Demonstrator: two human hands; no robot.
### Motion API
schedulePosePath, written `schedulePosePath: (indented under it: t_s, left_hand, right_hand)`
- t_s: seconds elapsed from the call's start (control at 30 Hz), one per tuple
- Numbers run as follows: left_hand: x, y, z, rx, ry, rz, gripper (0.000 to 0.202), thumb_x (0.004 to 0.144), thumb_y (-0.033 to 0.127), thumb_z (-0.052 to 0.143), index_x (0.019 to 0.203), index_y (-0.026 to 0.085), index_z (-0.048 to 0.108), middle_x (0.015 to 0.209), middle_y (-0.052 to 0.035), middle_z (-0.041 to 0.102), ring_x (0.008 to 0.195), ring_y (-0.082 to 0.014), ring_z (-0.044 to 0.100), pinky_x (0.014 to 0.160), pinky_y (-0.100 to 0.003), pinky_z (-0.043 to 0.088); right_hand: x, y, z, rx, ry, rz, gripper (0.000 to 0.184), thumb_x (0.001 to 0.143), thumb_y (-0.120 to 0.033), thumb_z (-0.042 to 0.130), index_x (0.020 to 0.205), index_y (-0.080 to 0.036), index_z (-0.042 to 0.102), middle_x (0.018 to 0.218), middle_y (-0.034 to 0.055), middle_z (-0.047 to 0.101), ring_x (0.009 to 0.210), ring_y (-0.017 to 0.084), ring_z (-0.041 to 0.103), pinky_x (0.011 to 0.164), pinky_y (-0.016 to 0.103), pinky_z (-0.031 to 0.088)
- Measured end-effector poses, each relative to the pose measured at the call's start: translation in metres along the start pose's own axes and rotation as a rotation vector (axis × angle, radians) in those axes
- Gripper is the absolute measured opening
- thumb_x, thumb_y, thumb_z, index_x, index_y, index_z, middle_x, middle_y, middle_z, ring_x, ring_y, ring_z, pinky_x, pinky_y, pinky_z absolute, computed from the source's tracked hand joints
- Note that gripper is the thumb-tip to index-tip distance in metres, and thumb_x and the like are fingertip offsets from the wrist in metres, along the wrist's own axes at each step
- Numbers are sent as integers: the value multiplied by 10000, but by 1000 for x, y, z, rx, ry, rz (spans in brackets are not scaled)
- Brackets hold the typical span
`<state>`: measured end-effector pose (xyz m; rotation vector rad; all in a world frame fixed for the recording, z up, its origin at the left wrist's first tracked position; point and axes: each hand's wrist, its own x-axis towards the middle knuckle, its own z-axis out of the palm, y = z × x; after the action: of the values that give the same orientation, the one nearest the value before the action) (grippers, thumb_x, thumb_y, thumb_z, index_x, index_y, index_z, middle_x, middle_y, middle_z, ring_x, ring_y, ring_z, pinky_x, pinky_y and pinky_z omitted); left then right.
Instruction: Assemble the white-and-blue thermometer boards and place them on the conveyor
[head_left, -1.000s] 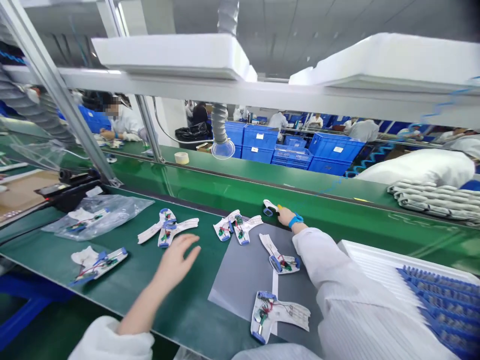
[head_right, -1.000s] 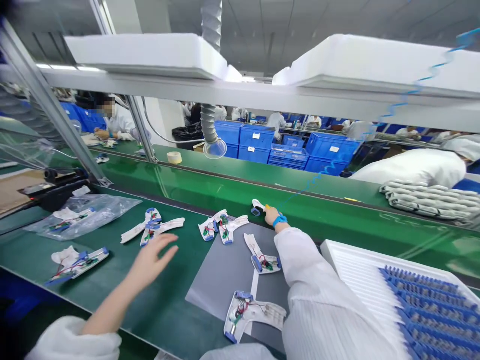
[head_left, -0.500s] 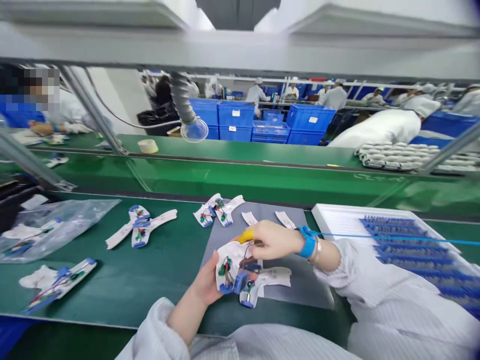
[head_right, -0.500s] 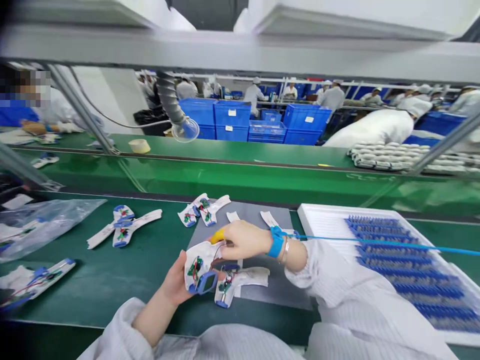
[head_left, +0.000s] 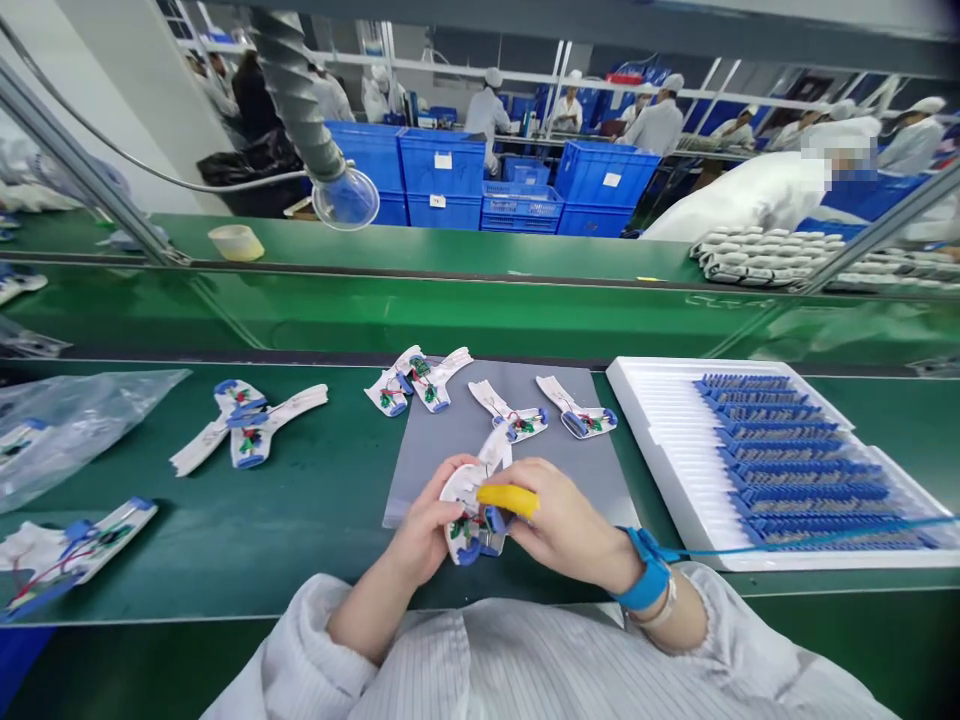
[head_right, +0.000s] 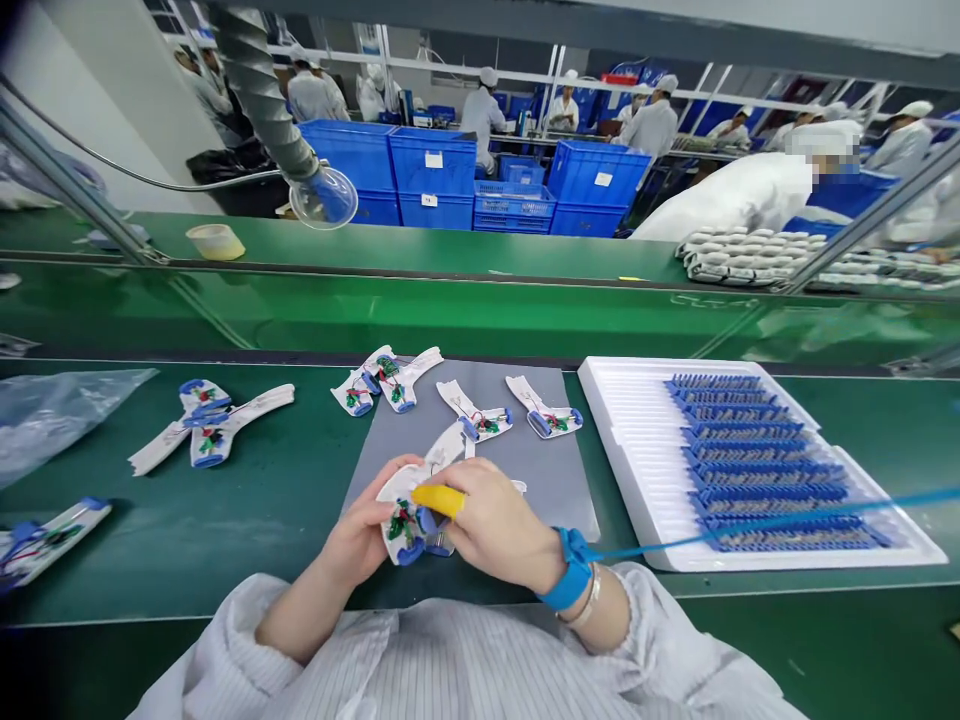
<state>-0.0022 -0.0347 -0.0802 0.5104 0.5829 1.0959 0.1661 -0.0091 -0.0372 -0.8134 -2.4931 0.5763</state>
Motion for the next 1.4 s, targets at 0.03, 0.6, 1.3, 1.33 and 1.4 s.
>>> schedulePosePath:
  t_s: [0.03,0.6,1.3,1.33,1.4]
  left_hand:
    - [-3,-2,-2,17,-16,-45,473,600,280,705,1033,196,532,838,-2,606,737,-138,565,669,-238,446]
    - [-13,-14,3,70,14,-220,605,568,492,739,1046,176,546,723,-39,665,655,-171,645,533,-203,463]
    - [-23,-14,8,23,62,-240,591,665,594,601,1082,178,543,783,-62,663,654,-179,636,519,-224,454]
    - [-24,-13,7,48,58,-206,615,671,622,570,1093,175,540,807,-75,665,671,-187,635,527,-235,457]
    - [-25,-10,5,207,58,-67,626,673,628,560,1117,186,537,965,-106,651,837,-225,626,644,-277,478]
  right_hand:
    - [3,-2,-2,-32,-43,-20,428,691,-9,444,1056,-202,554,986,43,595,919,189,512,818,372,407]
    - [-16,11,-2,299,147,-131,329,834,-190,557,1159,-210,503,1021,59,629,991,144,553,842,264,482]
    - [-1,4,-7,28,253,-159,103,756,-167,513,851,-206,514,757,14,583,762,156,543,690,312,413]
    - [-4,4,-4,102,283,-110,112,754,-179,530,863,-204,518,771,20,582,760,157,544,684,307,422]
    - [-7,5,2,340,295,71,69,789,-223,528,850,-193,536,786,33,584,734,151,551,658,290,439]
